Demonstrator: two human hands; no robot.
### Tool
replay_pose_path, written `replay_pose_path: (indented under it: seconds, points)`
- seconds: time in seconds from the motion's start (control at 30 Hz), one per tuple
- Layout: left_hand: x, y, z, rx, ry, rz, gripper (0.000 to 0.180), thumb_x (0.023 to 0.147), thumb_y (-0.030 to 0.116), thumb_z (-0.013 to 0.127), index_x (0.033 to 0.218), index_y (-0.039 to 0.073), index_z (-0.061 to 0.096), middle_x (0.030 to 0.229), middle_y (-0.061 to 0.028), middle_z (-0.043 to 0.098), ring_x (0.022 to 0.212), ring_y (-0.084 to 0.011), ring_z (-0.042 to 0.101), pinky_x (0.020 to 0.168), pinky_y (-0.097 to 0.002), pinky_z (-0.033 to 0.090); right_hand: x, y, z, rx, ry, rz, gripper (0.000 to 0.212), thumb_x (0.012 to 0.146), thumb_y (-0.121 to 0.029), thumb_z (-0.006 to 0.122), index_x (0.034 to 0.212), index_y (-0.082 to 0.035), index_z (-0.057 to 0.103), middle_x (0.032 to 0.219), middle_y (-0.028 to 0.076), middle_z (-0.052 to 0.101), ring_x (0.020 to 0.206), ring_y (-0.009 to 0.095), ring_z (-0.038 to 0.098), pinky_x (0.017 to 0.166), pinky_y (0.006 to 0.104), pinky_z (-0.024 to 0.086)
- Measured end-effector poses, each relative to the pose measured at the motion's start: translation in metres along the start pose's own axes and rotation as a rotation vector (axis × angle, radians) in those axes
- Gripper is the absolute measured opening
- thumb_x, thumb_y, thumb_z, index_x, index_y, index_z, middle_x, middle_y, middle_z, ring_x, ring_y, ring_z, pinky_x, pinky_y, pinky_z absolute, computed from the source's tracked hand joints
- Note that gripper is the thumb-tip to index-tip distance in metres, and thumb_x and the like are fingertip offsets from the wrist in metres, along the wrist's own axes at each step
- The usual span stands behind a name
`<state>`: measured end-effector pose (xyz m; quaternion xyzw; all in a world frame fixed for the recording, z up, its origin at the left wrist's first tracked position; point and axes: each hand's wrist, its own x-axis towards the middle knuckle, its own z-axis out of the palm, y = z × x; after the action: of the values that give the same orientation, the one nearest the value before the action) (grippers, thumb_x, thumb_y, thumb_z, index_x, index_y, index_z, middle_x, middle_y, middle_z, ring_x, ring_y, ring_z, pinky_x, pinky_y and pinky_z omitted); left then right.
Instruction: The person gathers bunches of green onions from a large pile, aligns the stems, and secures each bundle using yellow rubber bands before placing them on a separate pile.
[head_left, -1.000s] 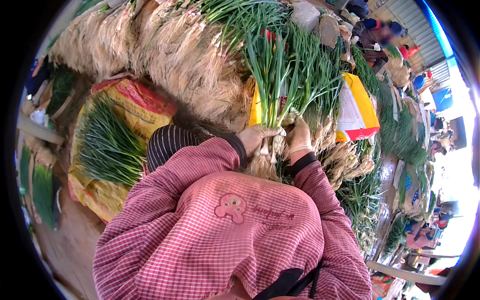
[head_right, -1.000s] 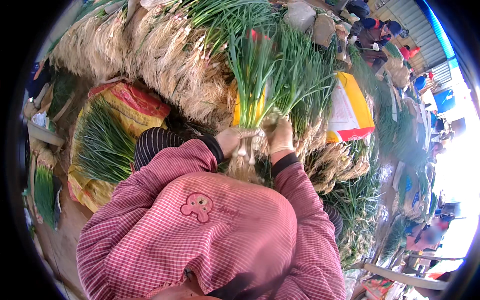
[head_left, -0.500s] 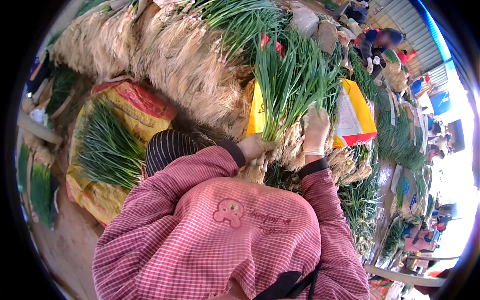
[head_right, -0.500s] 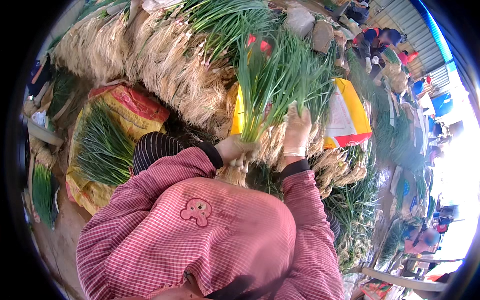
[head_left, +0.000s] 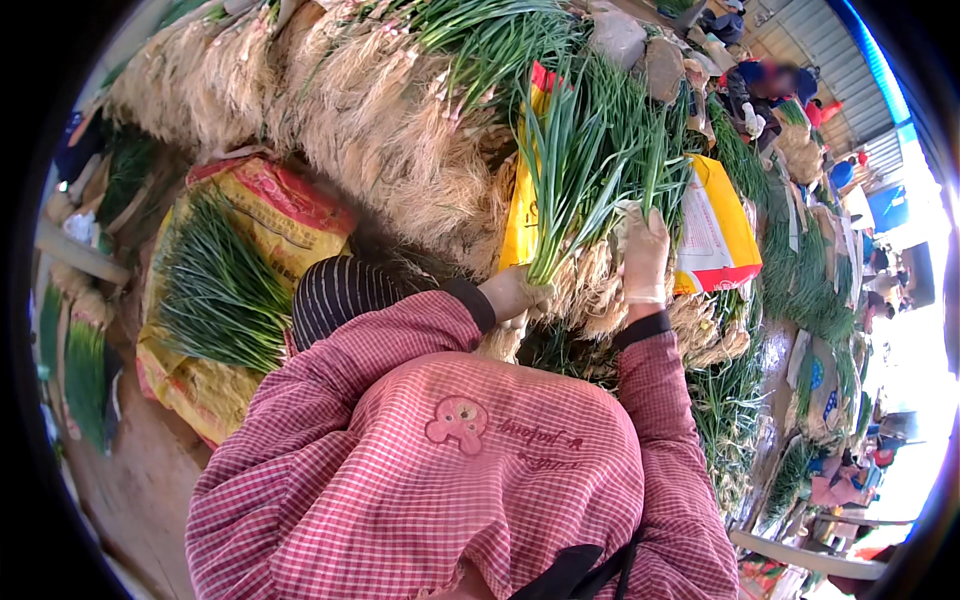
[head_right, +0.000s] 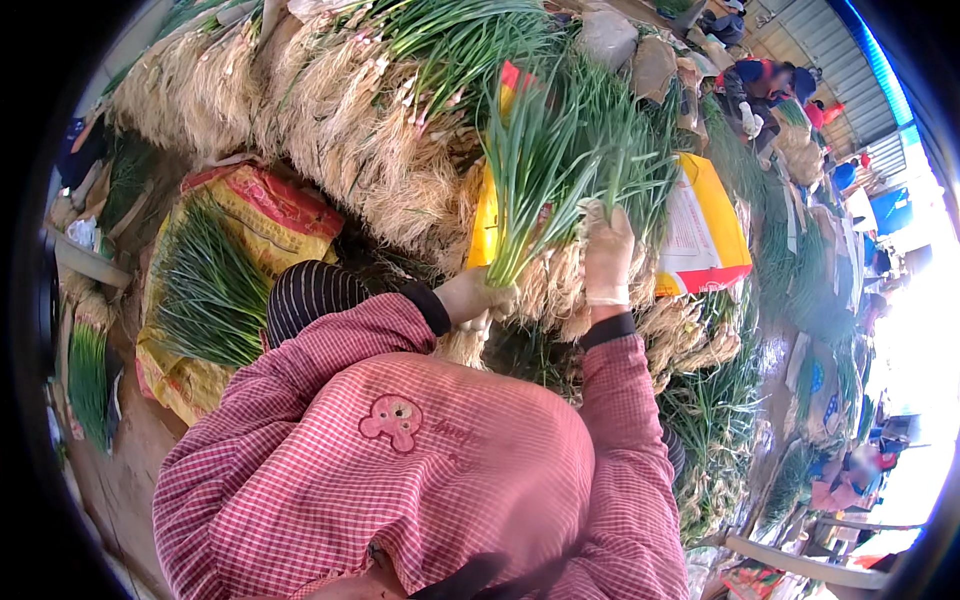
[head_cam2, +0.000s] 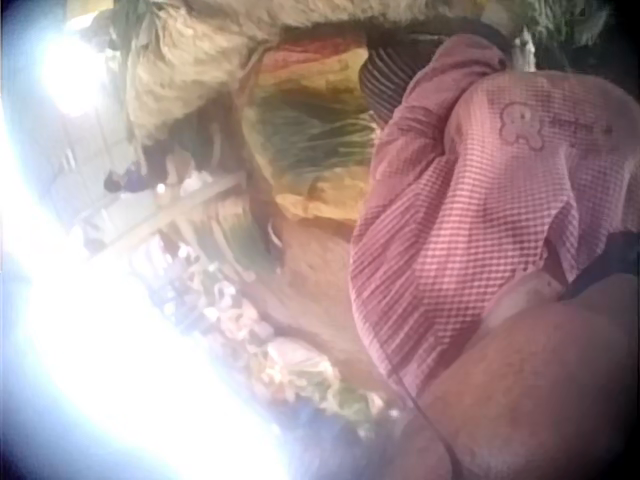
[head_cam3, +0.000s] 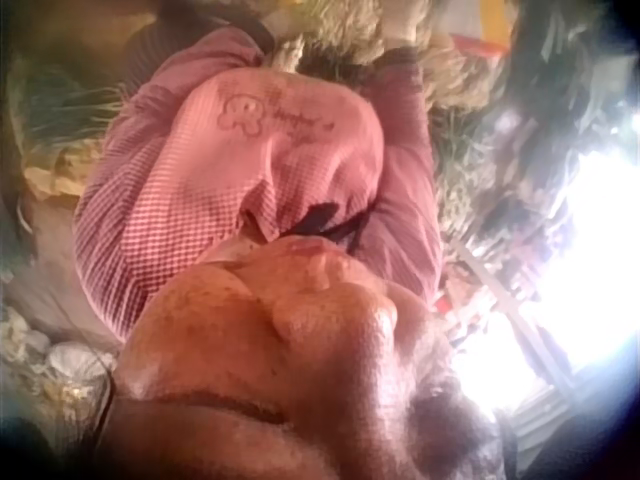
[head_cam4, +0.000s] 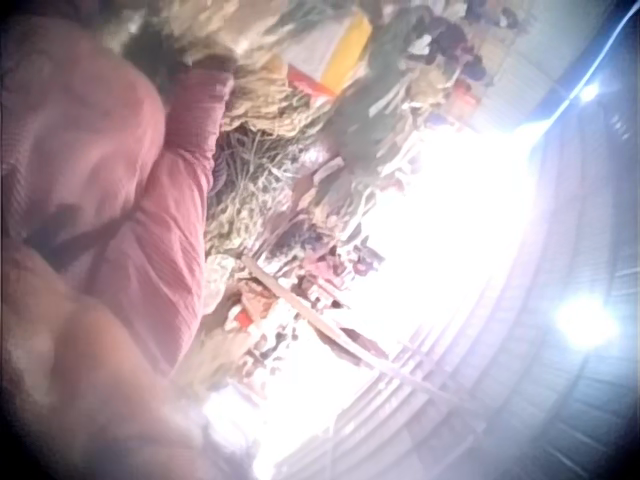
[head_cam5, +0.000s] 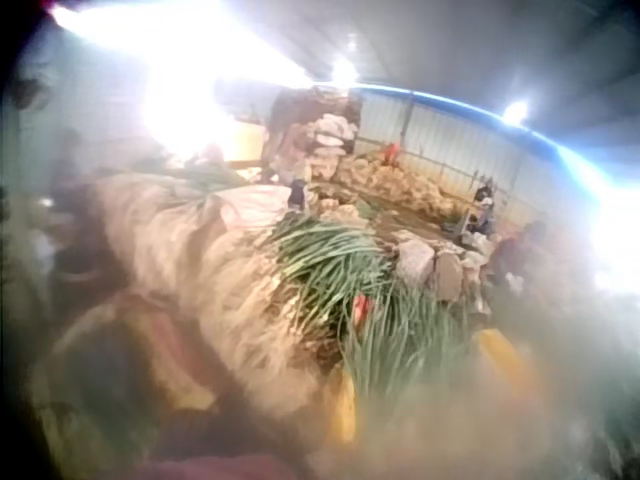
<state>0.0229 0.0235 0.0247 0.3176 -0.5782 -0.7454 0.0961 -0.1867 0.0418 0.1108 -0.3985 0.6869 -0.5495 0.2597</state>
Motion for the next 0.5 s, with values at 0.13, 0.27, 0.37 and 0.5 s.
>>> replay_pose_path:
  seconds: [0.13,0.27,0.37,0.5]
  points:
    - [0.016,-0.024,-0.002,0.154,0.016,0.057,0.034,0.094,0.034,0.058,0.098,0.001,0.055,0.068,-0.0073,0.061,0.040,-0.0151,0.051,0.035,-0.0296,0.041,-0.027,-0.017,0.042,-0.960,-0.299,-0.745,0.023,0.093,-0.029,0.058,0.105,-0.009,0.062,0.085,0.003,0.065,0.063,0.012,0.058,0.057,0.0233,0.053]
    - [0.020,-0.028,-0.002,0.296,0.039,0.078,0.032,0.093,0.032,0.060,0.094,0.001,0.061,0.072,-0.0063,0.064,0.055,-0.0171,0.058,0.056,-0.0325,0.049,-0.025,-0.017,0.067,-1.480,-0.495,-0.640,0.026,0.093,-0.026,0.055,0.113,-0.010,0.059,0.092,0.004,0.064,0.071,0.015,0.062,0.061,0.0281,0.056]
    - [-0.003,0.013,-0.006,0.058,0.060,-0.041,0.028,0.094,0.029,0.059,0.090,0.002,0.065,0.076,-0.0056,0.066,0.064,-0.0185,0.064,0.066,-0.0329,0.054,-0.014,-0.028,0.037,-0.769,-0.381,-0.322,0.019,0.095,-0.024,0.056,0.109,-0.011,0.060,0.081,-0.001,0.060,0.063,0.010,0.053,0.055,0.0217,0.045]
    - [-0.039,0.069,-0.040,-0.416,-0.056,0.047,0.021,0.096,0.022,0.056,0.101,0.002,0.061,0.087,-0.0081,0.065,0.077,-0.0192,0.064,0.065,-0.0308,0.059,-0.029,-0.031,-0.022,-0.355,-0.341,-0.080,0.023,0.099,-0.027,0.051,0.104,-0.006,0.059,0.083,0.005,0.065,0.065,0.011,0.059,0.059,0.0241,0.053]
